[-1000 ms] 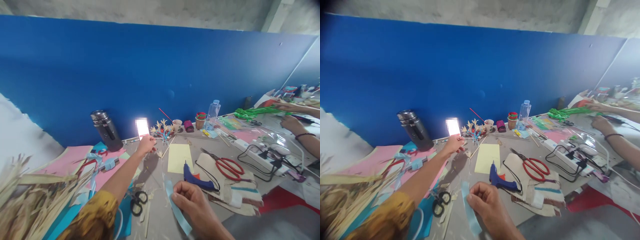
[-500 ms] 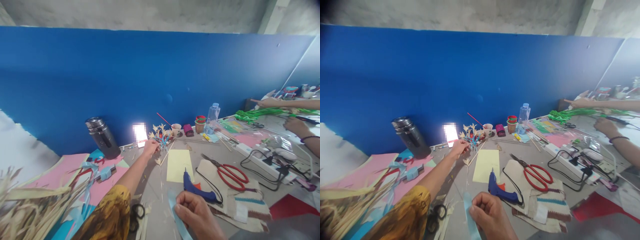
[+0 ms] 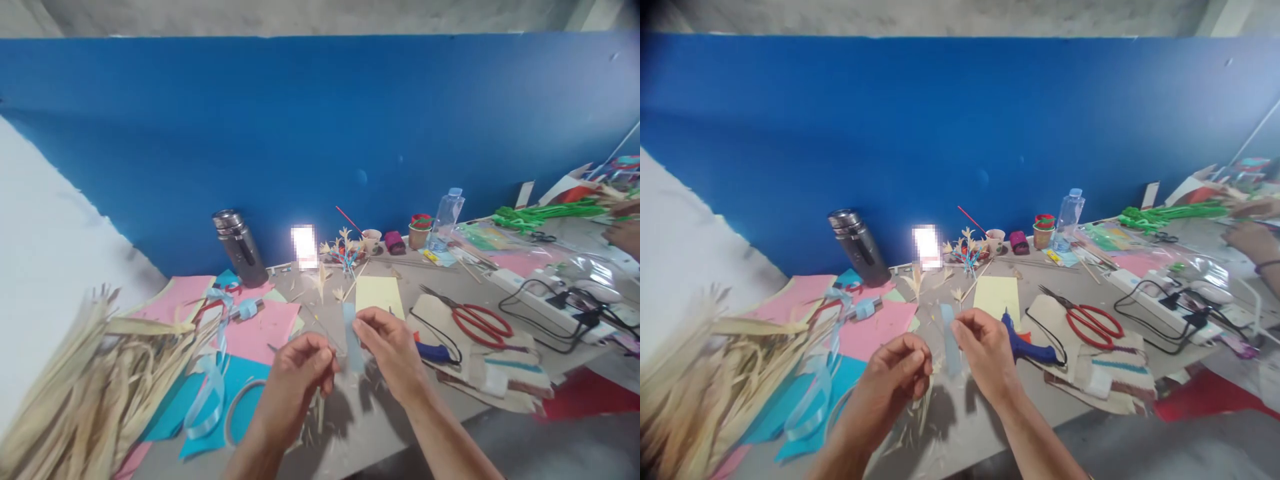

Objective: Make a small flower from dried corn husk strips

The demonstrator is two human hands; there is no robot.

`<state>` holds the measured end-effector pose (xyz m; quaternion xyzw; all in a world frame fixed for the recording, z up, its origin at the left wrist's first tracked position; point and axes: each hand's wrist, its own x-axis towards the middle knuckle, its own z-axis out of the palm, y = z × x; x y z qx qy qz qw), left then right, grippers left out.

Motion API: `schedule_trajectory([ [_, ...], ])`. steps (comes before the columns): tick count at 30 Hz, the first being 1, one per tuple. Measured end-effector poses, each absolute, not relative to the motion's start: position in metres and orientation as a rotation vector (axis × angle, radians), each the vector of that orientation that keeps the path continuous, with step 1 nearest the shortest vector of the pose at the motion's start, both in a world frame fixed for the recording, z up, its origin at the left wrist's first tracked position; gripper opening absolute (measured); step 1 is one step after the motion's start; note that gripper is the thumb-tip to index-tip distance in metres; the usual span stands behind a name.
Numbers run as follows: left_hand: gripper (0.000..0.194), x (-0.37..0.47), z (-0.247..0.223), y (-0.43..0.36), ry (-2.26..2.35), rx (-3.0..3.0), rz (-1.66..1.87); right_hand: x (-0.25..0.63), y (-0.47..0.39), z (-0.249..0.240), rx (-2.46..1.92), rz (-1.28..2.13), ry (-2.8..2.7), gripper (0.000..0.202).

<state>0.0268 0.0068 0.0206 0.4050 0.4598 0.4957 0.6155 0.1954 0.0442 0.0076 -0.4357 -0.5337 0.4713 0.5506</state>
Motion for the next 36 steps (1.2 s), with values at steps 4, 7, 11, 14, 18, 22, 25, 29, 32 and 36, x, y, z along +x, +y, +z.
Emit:
schedule_trajectory([
  [4, 0.027, 0.025, -0.007, -0.008, 1.189, 1.047, 1.25, 0.18, 0.032, 0.011, -1.054, 1.183, -1.358, 0.025],
  [7, 0.022, 0.022, -0.016, -0.011, 1.329, 1.151, 1.299, 0.177, 0.024, 0.01, -1.08, 1.157, -1.39, 0.023],
  [11, 0.014, 0.022, -0.021, -0.016, 1.402, 1.25, 1.304, 0.175, 0.019, 0.008, -1.1, 1.033, -1.445, 0.021],
  [14, 0.012, 0.024, -0.022, -0.018, 1.41, 1.298, 1.318, 0.174, 0.016, 0.01, -1.05, 0.988, -1.489, 0.022],
  [18, 0.01, 0.028, -0.022, -0.018, 1.416, 1.287, 1.352, 0.176, 0.012, 0.011, -0.989, 0.909, -1.54, 0.019],
  [22, 0.011, 0.033, -0.023, -0.019, 1.361, 1.248, 1.346, 0.18, 0.01, 0.007, -0.971, 0.877, -1.573, 0.017],
  [25, 0.012, 0.039, -0.024, -0.02, 1.301, 1.226, 1.341, 0.181, 0.011, 0.002, -0.951, 0.861, -1.57, 0.015],
  [29, 0.011, 0.044, -0.024, -0.023, 1.246, 1.184, 1.307, 0.18, 0.009, -0.003, -0.966, 0.876, -1.568, 0.013],
  [32, 0.012, 0.042, -0.022, -0.025, 1.165, 1.104, 1.304, 0.178, 0.005, -0.005, -0.973, 0.862, -1.567, 0.013],
  [36, 0.017, 0.034, -0.018, -0.027, 1.109, 1.008, 1.337, 0.175, 0.003, -0.007, -0.956, 0.967, -1.509, 0.012],
])
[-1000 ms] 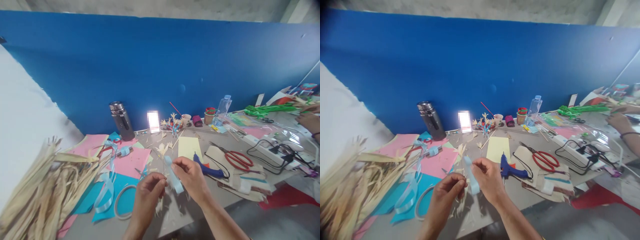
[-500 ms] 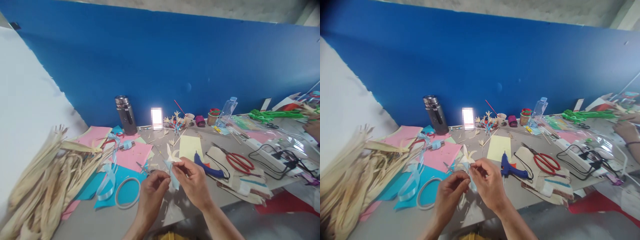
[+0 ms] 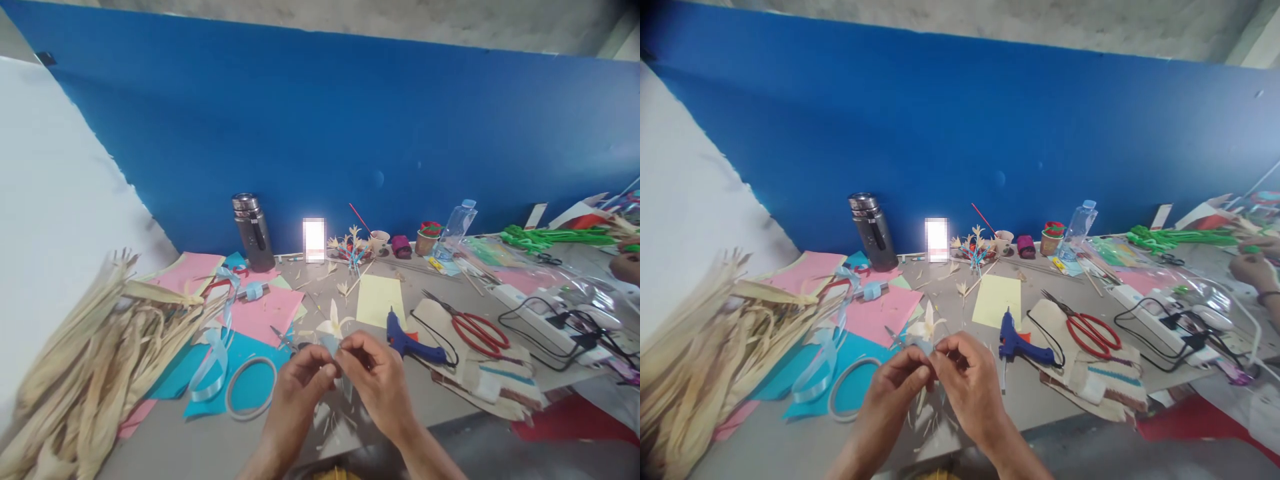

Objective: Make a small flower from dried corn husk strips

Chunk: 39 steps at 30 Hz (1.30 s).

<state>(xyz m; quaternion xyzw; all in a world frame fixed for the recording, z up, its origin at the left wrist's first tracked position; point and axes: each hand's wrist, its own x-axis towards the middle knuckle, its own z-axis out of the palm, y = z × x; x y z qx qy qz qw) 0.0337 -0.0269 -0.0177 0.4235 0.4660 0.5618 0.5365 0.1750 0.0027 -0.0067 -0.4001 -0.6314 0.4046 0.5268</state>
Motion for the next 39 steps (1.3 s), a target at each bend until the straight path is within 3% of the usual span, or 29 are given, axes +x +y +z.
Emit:
schedule_trajectory([
  [3, 0.018, 0.031, -0.019, -0.025, 1.083, 0.937, 1.392, 0.173, 0.003, -0.007, -0.952, 1.004, -1.493, 0.012],
  [16, 0.026, 0.041, -0.017, -0.025, 0.967, 0.744, 1.516, 0.171, -0.001, -0.01, -0.874, 0.57, -1.757, 0.016],
  [22, 0.017, 0.037, -0.021, -0.028, 1.009, 0.718, 1.538, 0.17, -0.004, -0.014, -0.862, 0.652, -1.753, 0.016],
  [39, 0.02, 0.017, -0.023, -0.037, 1.086, 0.763, 1.556, 0.149, -0.014, -0.02, -0.922, 0.933, -1.634, 0.015],
])
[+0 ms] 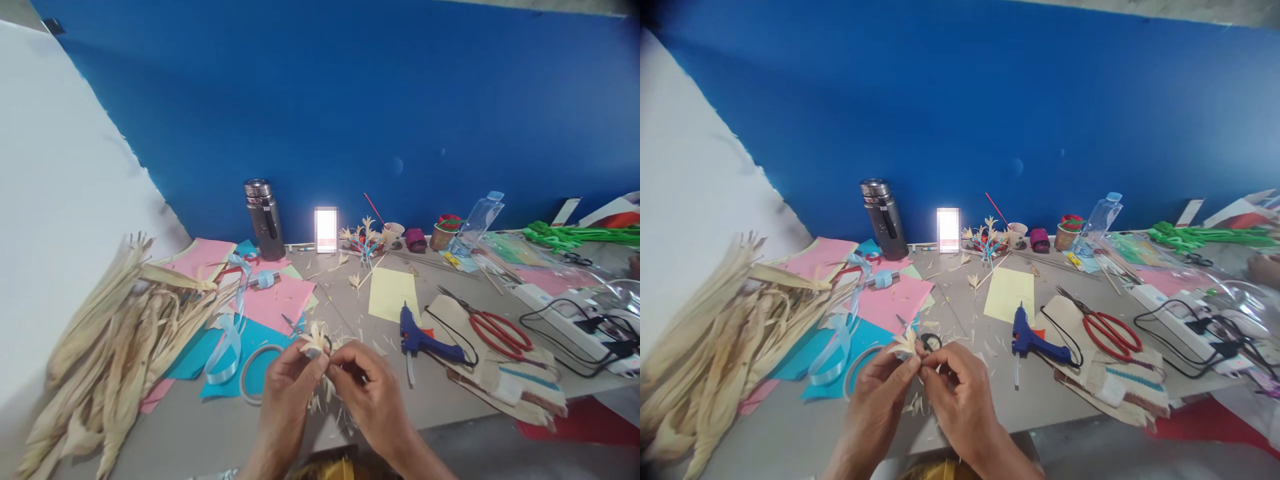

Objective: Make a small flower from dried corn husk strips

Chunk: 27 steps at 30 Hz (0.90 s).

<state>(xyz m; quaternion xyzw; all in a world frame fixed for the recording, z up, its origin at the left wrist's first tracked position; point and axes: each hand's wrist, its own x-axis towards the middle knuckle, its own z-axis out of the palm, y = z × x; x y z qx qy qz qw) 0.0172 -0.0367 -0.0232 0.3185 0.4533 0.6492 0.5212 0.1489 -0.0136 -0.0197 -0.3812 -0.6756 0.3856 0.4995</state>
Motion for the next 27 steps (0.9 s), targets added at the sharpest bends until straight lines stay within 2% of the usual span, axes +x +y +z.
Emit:
schedule_trajectory([
  [9, 0.016, 0.014, -0.019, -0.047, 1.081, 0.665, 1.611, 0.143, -0.021, -0.016, -0.906, 1.103, -1.538, 0.015],
  [27, 0.017, 0.025, -0.004, -0.046, 1.028, 0.556, 1.628, 0.145, -0.023, -0.013, -0.895, 1.03, -1.582, 0.018],
])
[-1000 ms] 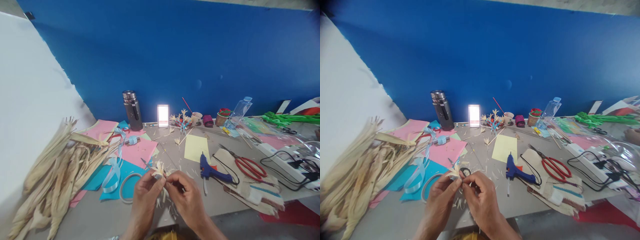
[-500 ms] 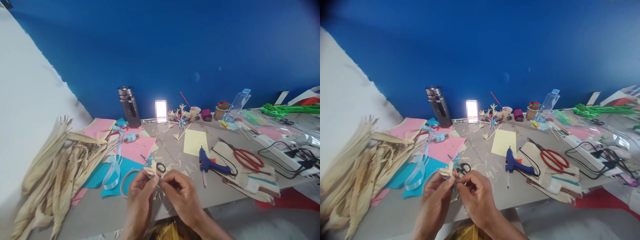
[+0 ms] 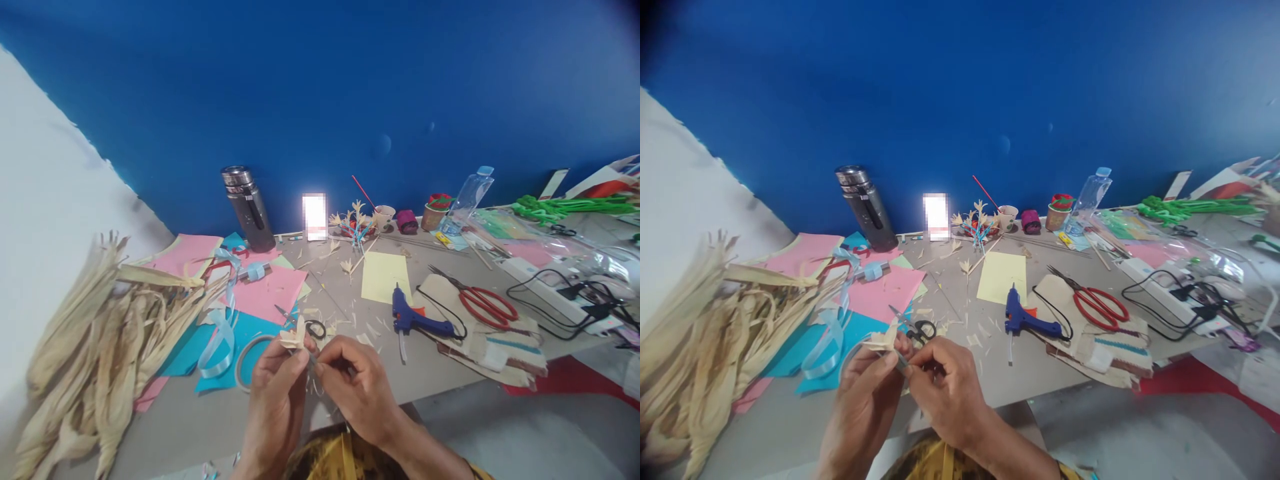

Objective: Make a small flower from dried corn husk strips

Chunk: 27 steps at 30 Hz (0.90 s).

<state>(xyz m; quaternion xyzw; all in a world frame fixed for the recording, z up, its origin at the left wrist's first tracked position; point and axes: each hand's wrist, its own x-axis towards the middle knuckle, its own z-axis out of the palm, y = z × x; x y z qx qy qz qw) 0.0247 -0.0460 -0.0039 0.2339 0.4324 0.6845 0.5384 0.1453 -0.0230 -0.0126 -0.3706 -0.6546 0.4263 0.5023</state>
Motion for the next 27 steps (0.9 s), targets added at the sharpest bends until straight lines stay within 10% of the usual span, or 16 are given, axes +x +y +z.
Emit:
schedule_trajectory([
  [16, 0.015, 0.009, 0.009, -0.037, 0.791, 0.406, 1.656, 0.17, -0.007, -0.018, -1.022, 1.149, -1.451, 0.023],
  [27, 0.023, -0.024, 0.025, -0.038, 0.906, 0.45, 1.86, 0.22, 0.028, -0.028, -1.377, 0.622, -1.54, 0.029],
])
